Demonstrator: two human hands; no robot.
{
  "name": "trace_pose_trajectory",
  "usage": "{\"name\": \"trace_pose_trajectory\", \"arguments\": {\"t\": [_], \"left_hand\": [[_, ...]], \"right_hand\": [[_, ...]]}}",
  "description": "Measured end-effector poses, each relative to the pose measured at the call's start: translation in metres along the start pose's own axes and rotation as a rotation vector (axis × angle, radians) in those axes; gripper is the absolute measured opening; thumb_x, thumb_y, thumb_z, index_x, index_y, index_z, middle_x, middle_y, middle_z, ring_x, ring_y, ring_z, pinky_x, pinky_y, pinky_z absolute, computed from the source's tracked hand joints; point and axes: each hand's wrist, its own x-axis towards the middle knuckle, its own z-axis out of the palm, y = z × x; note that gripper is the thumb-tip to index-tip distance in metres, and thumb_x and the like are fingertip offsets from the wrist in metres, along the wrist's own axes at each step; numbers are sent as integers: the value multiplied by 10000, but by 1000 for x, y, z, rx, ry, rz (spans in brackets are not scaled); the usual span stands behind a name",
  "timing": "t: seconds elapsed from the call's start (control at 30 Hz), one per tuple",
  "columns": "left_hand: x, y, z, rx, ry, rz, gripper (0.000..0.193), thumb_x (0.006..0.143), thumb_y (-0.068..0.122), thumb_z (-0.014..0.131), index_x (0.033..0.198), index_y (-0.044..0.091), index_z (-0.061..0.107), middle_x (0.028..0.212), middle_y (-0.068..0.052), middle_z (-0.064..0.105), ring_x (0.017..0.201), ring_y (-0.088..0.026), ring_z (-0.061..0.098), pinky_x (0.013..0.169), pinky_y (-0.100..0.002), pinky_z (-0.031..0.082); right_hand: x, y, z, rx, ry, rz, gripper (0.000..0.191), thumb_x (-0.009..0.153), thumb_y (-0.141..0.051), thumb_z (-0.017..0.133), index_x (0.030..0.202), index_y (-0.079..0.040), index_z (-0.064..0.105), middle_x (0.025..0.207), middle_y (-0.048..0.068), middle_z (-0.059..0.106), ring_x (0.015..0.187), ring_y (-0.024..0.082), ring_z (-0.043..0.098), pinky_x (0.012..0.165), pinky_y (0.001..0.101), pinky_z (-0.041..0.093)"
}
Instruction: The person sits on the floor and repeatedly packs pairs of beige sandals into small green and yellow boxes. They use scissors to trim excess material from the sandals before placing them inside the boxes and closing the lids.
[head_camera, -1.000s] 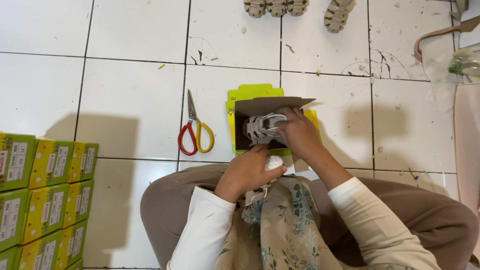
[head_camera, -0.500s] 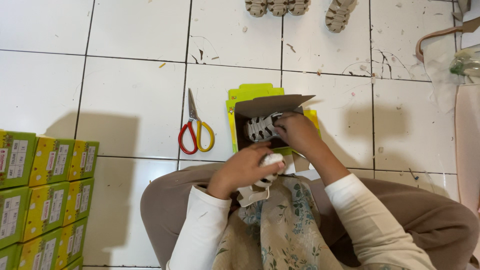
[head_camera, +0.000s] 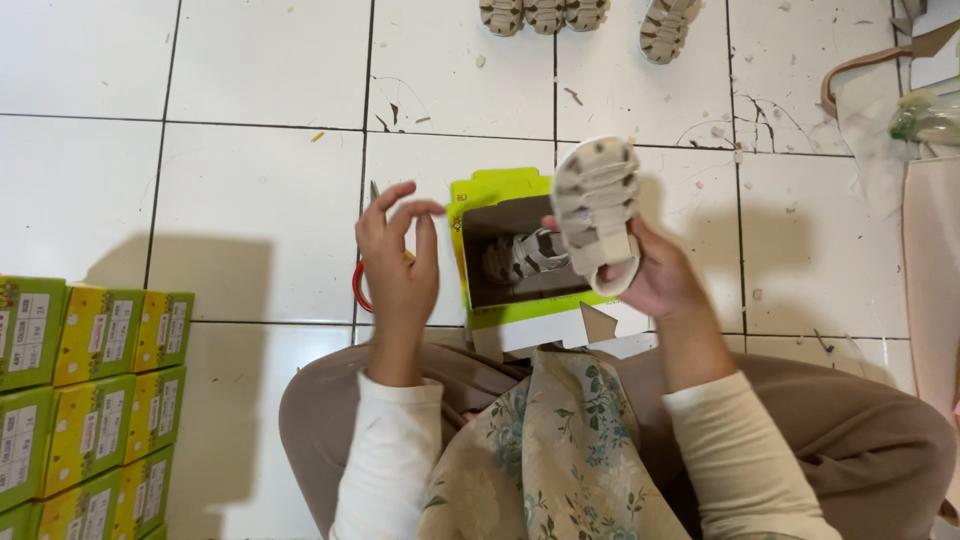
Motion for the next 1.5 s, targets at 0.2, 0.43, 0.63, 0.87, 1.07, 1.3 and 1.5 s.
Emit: {"name": "trace_pose_trajectory", "arguments": {"t": [0.2, 0.43, 0.63, 0.87, 1.07, 1.3, 1.5], "left_hand": [[-4, -7, 28, 11, -683, -164, 690, 774, 156, 825, 1391, 300, 550, 1689, -181, 158, 1107, -430, 653, 944, -460, 541], [8, 0, 45, -50, -702, -117, 1193, 568, 26, 909, 1539, 370, 307, 1703, -117, 64, 1253, -419, 581, 962, -451, 558], [15, -2, 48, -15, -693, -91, 1225, 574, 31, 920, 1559, 390, 286, 1702, -111, 51, 1271, -416, 567, 976, -445, 554], [18, 9, 45, 43, -722, -152, 1192, 593, -21, 818, 1562, 400, 267, 1729, -100, 24, 1131, -414, 662, 889, -438, 588], [15, -5, 51, 13, -755, -161, 1159, 617, -1, 805, 1563, 398, 266, 1720, -98, 14, 1188, -416, 625, 899, -437, 584], [12, -37, 57, -378, -677, -108, 852, 867, 88, 792, 1594, 265, 385, 1720, -159, 235, 1563, -360, 323, 1130, -477, 471], [7, -12, 59, -30, -627, -183, 892, 675, 208, 880, 1447, 243, 434, 1568, -88, 418, 1360, -334, 525, 1045, -459, 521]], "right_hand": [[-15, -18, -11, -587, 180, -34, 567, 934, -18, 691, 1444, -47, 443, 1412, 171, 561, 1343, 254, 550, 1162, 426, 454], [1, -1, -4, -1356, 133, -86, 544, 823, -52, 800, 1319, -100, 582, 1337, 83, 600, 1274, 250, 572, 1104, 360, 446], [11, -8, 8, -1632, 213, -51, 516, 812, -76, 790, 1291, -156, 614, 1351, 66, 611, 1225, 275, 610, 1007, 366, 505], [20, -10, 7, -1758, 59, 185, 572, 748, -104, 819, 1286, -201, 650, 1393, 55, 606, 1202, 295, 621, 987, 391, 526], [34, -15, 4, -1848, -17, 382, 533, 819, -107, 744, 1325, -199, 601, 1415, 64, 579, 1171, 318, 620, 970, 410, 506], [41, -4, -9, -1857, -23, 484, 673, 734, 161, 528, 1301, -185, 631, 1422, 94, 583, 1262, 333, 575, 1020, 400, 493], [40, 2, -11, -1848, 39, 456, 606, 719, 180, 598, 1209, -174, 651, 1344, 95, 562, 1264, 333, 549, 1021, 391, 488]]}}
